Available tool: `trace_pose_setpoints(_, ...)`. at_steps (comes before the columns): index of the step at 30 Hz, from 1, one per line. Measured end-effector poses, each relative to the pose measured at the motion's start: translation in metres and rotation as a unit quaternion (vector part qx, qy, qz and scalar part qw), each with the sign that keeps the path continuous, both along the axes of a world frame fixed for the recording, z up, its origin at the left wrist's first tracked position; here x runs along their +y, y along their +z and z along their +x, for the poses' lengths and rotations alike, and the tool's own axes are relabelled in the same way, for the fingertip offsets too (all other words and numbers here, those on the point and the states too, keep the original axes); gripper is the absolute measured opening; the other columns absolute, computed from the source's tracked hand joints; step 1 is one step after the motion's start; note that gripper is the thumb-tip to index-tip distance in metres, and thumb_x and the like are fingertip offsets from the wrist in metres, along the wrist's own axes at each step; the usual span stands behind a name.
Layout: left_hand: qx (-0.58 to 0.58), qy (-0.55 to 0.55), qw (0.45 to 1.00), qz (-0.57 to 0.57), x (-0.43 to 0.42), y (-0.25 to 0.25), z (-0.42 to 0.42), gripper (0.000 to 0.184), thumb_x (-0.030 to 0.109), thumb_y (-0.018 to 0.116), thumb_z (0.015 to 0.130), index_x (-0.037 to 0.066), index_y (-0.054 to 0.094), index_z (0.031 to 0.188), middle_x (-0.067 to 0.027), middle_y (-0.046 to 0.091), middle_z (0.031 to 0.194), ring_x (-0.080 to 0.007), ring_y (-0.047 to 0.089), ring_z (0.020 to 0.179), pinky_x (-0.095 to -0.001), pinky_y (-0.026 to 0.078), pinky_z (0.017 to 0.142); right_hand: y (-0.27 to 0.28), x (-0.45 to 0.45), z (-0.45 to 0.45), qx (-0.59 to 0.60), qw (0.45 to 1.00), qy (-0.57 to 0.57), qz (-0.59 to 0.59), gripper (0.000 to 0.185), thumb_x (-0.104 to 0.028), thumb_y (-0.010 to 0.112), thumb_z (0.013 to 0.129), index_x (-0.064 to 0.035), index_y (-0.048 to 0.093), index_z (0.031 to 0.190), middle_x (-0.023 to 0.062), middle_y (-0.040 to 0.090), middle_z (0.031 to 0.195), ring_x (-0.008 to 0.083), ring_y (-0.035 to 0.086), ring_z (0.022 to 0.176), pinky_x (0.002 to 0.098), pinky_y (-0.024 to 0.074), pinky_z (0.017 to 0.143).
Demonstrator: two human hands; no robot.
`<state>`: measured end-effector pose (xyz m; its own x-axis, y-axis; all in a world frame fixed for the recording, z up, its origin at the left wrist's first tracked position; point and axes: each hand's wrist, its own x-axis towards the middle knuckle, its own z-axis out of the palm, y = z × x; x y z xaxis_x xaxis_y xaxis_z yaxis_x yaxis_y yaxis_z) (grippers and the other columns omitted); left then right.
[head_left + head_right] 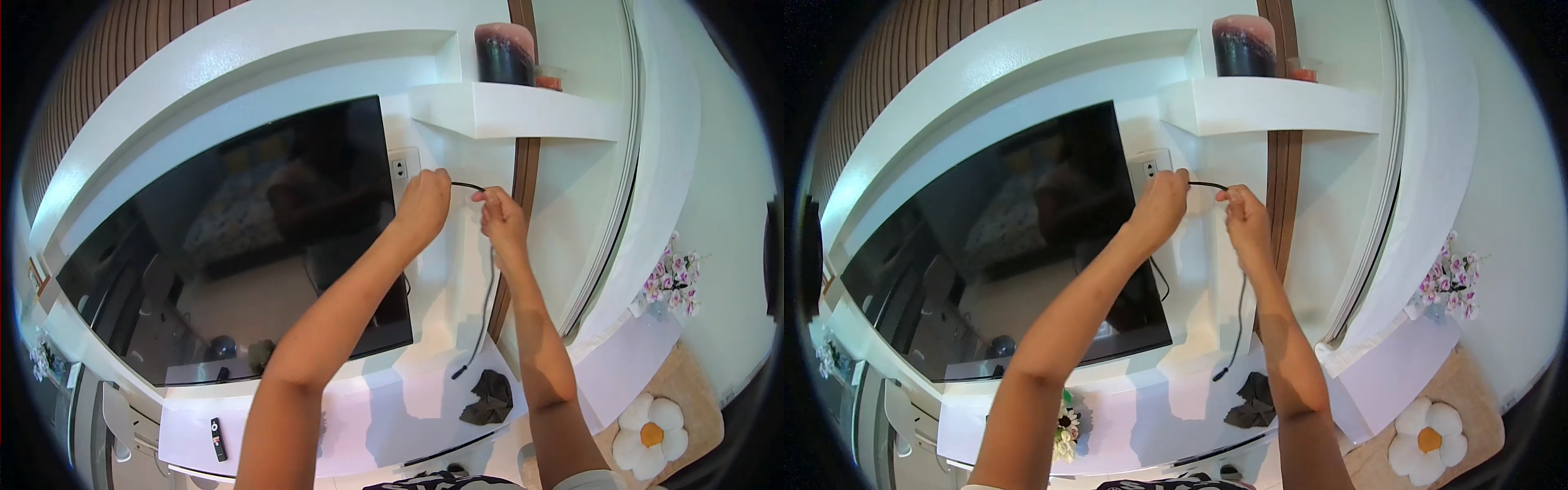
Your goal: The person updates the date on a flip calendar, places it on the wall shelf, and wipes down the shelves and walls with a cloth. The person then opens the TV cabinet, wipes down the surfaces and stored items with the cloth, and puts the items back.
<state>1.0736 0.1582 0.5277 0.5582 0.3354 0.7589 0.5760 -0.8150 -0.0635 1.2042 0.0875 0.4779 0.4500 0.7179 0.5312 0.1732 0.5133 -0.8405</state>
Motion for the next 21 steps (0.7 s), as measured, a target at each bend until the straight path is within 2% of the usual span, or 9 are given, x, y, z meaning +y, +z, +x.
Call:
trace_pose_setpoints(3,0.080,0.072,0.993,0.049,0.008,0.025,0.009,0.011,0.002,0.058,0.075,-0.005,0.063,0.082,-0.0208,0.063,0.080,-0.0346,0.063,0.078,-0.0386,0.052,0.070,0.004,0.043,-0.007,0.014,0.995,0.053,0.078,0.020,-0.019,0.042,0.097,-0.0030,0.054,0.096,0.0004,0.046,0.068,0.0066,0.041,0.055,0.0228,0.0365,0.047)
trace_pose_setpoints(6,0.186,0.202,0.960,0.061,0.028,0.038,0.017,0.010,0.004,0.060,0.072,0.000,0.066,0.079,-0.0180,0.065,0.081,-0.0317,0.065,0.080,-0.0349,0.053,0.072,0.016,0.072,-0.015,-0.117,0.982,-0.027,0.148,0.013,-0.010,0.045,0.093,-0.0022,0.051,0.101,0.0069,0.056,0.081,0.0143,0.053,0.061,0.0284,0.0450,0.054)
trace_pose_setpoints(7,0.200,0.262,0.944,0.019,0.040,0.042,0.021,0.020,0.016,0.061,0.076,0.004,0.070,0.089,-0.0159,0.067,0.094,-0.0292,0.064,0.090,-0.0376,0.054,0.067,0.021,0.082,-0.013,-0.233,0.954,-0.091,0.163,0.014,-0.005,0.046,0.089,-0.0007,0.050,0.102,0.0108,0.058,0.085,0.0214,0.056,0.068,0.0333,0.0468,0.059)
trace_pose_setpoints(9,0.184,0.312,0.931,0.031,0.048,0.044,0.025,0.017,0.015,0.061,0.074,0.005,0.069,0.086,-0.0157,0.067,0.090,-0.0292,0.065,0.086,-0.0358,0.054,0.069,0.040,0.087,-0.016,-0.390,0.888,-0.174,0.168,0.017,0.004,0.047,0.080,0.0048,0.050,0.097,0.0199,0.059,0.094,0.0369,0.058,0.085,0.0443,0.0470,0.072)
trace_pose_setpoints(10,0.170,0.358,0.917,0.043,0.051,0.045,0.026,0.014,0.014,0.061,0.073,0.006,0.068,0.082,-0.0155,0.067,0.086,-0.0291,0.066,0.082,-0.0339,0.053,0.071,0.050,0.087,-0.018,-0.391,0.888,-0.170,0.172,0.017,0.004,0.047,0.080,0.0048,0.050,0.097,0.0199,0.059,0.094,0.0369,0.058,0.085,0.0443,0.0470,0.072)
trace_pose_setpoints(12,0.238,0.381,0.891,0.064,0.035,0.060,0.024,0.015,0.016,0.060,0.074,0.008,0.069,0.084,-0.0134,0.067,0.088,-0.0273,0.066,0.083,-0.0331,0.053,0.070,0.064,0.097,-0.017,-0.524,0.795,-0.278,0.128,0.009,-0.002,0.047,0.084,0.0022,0.051,0.090,0.0209,0.061,0.095,0.0390,0.059,0.090,0.0425,0.0486,0.077)
trace_pose_setpoints(14,0.306,0.400,0.860,0.084,0.030,0.070,0.023,0.016,0.018,0.060,0.076,0.010,0.070,0.086,-0.0114,0.068,0.090,-0.0254,0.066,0.085,-0.0324,0.053,0.069,0.074,0.110,-0.017,-0.508,0.809,-0.266,0.128,0.011,-0.003,0.046,0.083,0.0038,0.053,0.085,0.0224,0.060,0.093,0.0386,0.057,0.089,0.0443,0.0462,0.078)
trace_pose_setpoints(18,0.263,0.400,0.878,0.014,0.041,0.083,0.024,0.018,0.021,0.059,0.082,0.015,0.071,0.093,-0.0046,0.068,0.095,-0.0200,0.066,0.091,-0.0311,0.053,0.070,0.079,0.135,-0.019,-0.387,0.869,-0.225,0.212,0.016,-0.006,0.044,0.081,0.0046,0.057,0.079,0.0251,0.059,0.089,0.0390,0.056,0.087,0.0466,0.0428,0.080)
trace_pose_setpoints(21,0.204,0.406,0.890,-0.043,0.047,0.083,0.027,0.018,0.020,0.059,0.082,0.011,0.071,0.092,-0.0083,0.068,0.095,-0.0238,0.065,0.092,-0.0353,0.054,0.074,0.078,0.137,-0.013,-0.380,0.902,-0.133,0.154,0.016,-0.008,0.046,0.080,0.0035,0.058,0.078,0.0259,0.058,0.090,0.0397,0.056,0.086,0.0474,0.0417,0.081)
